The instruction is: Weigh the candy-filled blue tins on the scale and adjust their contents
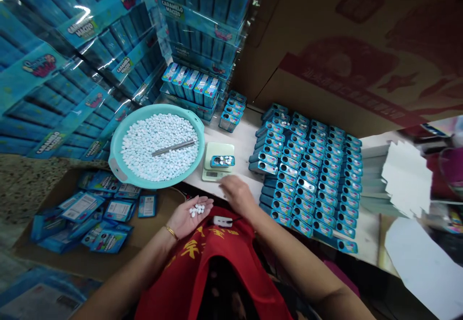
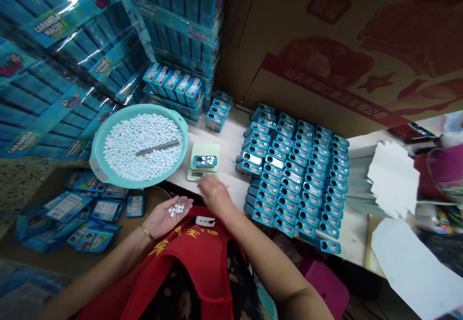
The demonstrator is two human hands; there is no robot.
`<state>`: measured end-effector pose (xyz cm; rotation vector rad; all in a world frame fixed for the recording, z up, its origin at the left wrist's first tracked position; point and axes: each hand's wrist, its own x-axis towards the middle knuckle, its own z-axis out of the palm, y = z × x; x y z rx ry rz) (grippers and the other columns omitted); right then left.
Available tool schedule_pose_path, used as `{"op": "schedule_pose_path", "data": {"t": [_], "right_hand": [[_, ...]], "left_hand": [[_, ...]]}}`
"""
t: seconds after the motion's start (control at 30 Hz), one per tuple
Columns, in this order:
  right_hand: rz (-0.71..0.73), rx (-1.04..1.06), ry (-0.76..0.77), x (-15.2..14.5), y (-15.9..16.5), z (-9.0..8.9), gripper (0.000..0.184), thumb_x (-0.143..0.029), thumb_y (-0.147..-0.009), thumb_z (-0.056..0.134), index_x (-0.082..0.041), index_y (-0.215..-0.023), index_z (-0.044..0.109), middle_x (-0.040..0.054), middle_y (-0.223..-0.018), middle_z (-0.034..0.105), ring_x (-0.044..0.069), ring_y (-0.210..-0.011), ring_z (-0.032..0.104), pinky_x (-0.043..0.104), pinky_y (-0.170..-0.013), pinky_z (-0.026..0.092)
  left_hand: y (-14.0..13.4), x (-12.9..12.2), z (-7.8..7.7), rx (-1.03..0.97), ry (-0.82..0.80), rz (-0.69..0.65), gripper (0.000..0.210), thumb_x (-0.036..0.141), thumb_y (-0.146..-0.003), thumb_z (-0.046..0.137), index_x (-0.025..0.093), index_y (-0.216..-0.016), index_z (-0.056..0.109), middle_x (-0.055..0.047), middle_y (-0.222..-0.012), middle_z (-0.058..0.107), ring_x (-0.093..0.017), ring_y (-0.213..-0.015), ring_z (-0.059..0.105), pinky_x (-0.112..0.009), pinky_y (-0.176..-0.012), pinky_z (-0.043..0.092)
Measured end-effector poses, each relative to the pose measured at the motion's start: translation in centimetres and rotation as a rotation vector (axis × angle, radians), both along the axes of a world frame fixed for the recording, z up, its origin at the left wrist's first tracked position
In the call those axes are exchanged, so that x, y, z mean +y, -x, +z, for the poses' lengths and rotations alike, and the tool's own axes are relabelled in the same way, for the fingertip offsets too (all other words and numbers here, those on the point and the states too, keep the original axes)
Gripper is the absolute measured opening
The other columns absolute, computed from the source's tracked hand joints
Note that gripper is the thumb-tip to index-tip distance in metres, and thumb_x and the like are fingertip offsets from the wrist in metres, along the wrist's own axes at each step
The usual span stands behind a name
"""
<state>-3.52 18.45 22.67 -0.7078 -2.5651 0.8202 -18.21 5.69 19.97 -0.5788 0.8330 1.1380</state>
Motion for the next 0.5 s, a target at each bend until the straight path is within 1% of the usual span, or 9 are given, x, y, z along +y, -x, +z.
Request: {"op": "schedule_pose_path", "data": {"t": [0.03,0.07,0.1,0.17,0.23,0.37,0.5], "right_hand": [[-0.114,0.011,-0.005,1.4,-0.3,-0.2,0.022,-0.019,-0.086,0.041,-0.017,-0.101,0.057,0.008,-0.091,0.06,0.017,-0.086,0.054,0.031,-0.077,0.046],[-0.194,0.002,-0.003,2.7,-0.5,-0.4,0.022,-0.019,-0.085,0.043,-0.017,-0.101,0.057,0.0082,-0.092,0.06,0.017,-0.086,0.054,0.031,-0.077,0.046],[-0.237,-0.022,0.003,3.9,-0.6,-0.5,0.022,-0.019,-0.084,0.045,-0.017,-0.102,0.057,0.0082,-0.094,0.059,0.017,-0.086,0.054,0.031,-0.077,0.046],[-0.242,-0.09,0.012,5.6,-0.4,-0.6,0.025,-0.02,-0.082,0.049,-0.017,-0.105,0.056,0.0082,-0.098,0.058,0.018,-0.087,0.054,0.031,-0.078,0.046],[-0.223,-0.164,0.006,6.4,0.2,-0.7,0.027,-0.019,-0.081,0.05,-0.016,-0.107,0.055,0.0087,-0.101,0.057,0.018,-0.09,0.053,0.031,-0.079,0.045],[-0.216,-0.257,-0.046,6.4,1.1,-0.6,0.029,-0.021,-0.081,0.05,-0.015,-0.109,0.054,0.0096,-0.104,0.055,0.019,-0.095,0.05,0.032,-0.083,0.042],[-0.196,-0.299,-0.092,6.2,1.1,-0.6,0.029,-0.023,-0.082,0.049,-0.017,-0.11,0.054,0.0091,-0.105,0.054,0.021,-0.097,0.048,0.034,-0.083,0.041]], "left_hand": [[0.2,0.0,0.1,0.015,0.011,-0.009,0.017,0.015,-0.082,0.046,0.005,-0.085,0.059,-0.015,-0.09,0.065,-0.019,-0.083,0.063,-0.028,-0.073,0.052],[0.4,0.1,0.2,0.027,0.017,-0.012,0.017,0.014,-0.082,0.047,0.005,-0.087,0.059,-0.016,-0.093,0.065,-0.02,-0.085,0.063,-0.028,-0.073,0.052],[0.6,0.1,0.2,0.037,0.018,-0.007,0.017,0.014,-0.081,0.047,0.005,-0.088,0.059,-0.017,-0.094,0.064,-0.02,-0.085,0.063,-0.028,-0.073,0.052],[0.9,0.1,0.2,0.049,0.015,0.01,0.017,0.013,-0.081,0.047,0.005,-0.088,0.06,-0.017,-0.094,0.064,-0.02,-0.086,0.062,-0.028,-0.074,0.053],[1.0,0.1,0.2,0.055,0.007,0.032,0.016,0.013,-0.081,0.047,0.005,-0.088,0.06,-0.017,-0.094,0.064,-0.021,-0.089,0.062,-0.029,-0.074,0.053],[1.1,0.2,0.3,0.066,-0.004,0.069,0.016,0.012,-0.08,0.048,0.006,-0.088,0.06,-0.017,-0.094,0.064,-0.021,-0.09,0.061,-0.03,-0.075,0.053],[1.2,-0.1,0.2,0.067,0.002,0.083,0.017,0.013,-0.08,0.048,0.005,-0.089,0.06,-0.017,-0.094,0.064,-0.021,-0.089,0.062,-0.029,-0.075,0.053]]}}
